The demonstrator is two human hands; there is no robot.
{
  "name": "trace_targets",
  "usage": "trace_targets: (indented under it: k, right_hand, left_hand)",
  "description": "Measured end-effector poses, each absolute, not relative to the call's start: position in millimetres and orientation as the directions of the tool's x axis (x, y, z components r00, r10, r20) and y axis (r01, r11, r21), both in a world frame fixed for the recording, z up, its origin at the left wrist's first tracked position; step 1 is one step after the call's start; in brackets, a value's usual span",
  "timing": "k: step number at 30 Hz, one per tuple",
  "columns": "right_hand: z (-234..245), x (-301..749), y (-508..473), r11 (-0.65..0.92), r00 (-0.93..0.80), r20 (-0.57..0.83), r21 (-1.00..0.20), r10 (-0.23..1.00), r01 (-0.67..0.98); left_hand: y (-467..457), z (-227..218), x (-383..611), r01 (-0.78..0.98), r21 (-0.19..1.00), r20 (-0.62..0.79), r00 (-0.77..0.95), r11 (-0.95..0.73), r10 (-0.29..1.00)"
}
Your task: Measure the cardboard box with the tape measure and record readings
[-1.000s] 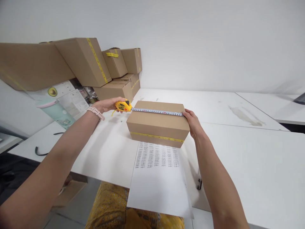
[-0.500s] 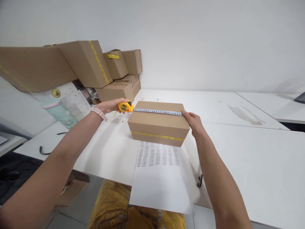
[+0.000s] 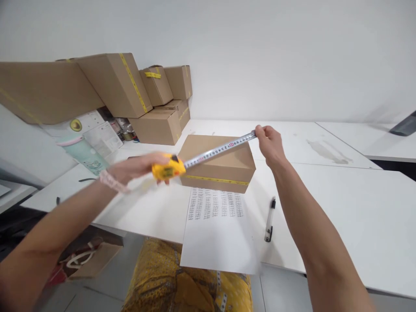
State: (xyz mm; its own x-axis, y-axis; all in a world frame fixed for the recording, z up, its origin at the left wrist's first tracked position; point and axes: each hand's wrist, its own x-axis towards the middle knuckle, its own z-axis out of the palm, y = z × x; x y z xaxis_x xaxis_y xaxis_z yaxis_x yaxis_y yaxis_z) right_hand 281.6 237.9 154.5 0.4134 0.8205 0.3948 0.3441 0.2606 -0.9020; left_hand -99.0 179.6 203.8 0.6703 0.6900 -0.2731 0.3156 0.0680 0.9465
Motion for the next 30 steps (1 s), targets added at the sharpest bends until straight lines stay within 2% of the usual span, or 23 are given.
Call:
trace_targets:
  k: [2,4,6,9,15,30]
  right_hand:
    - [163,268,249,0.251,0.236,0.375,-0.869,0.897,0.426]
    - [171,250,264,0.220,0.064,0.304,-0.805,0.951,0.552]
    - [176,234,282,0.193,-0.035,0.230,-0.712,0.972,0.675]
    - [175,220,306,0.121,-0.025,0.162,-0.616,0.986,0.778]
    - [158,226,324,0.031,0.050,0.122,-0.586,0.991,0.810]
    - [159,225,318,0.044,0.017,0.094,-0.612,0.995,0.790]
  left_hand:
    - [134,175,-71,0.155,0.942,-0.306,0.758,0.296,0.576]
    - [98,145,-38,-0.026,0.883,-0.256,0.810,0.469,0.527]
    - [80,126,-5,-0.221,0.833,-0.174,0.766,0.507,0.619]
    - [82,122,28,-0.364,0.802,-0.120,0.678,0.473,0.725]
    - [99,142,40,-0.353,0.800,-0.178,0.632,0.485,0.754]
    - [92,145,48,-0.327,0.811,-0.203,0.620,0.485,0.758]
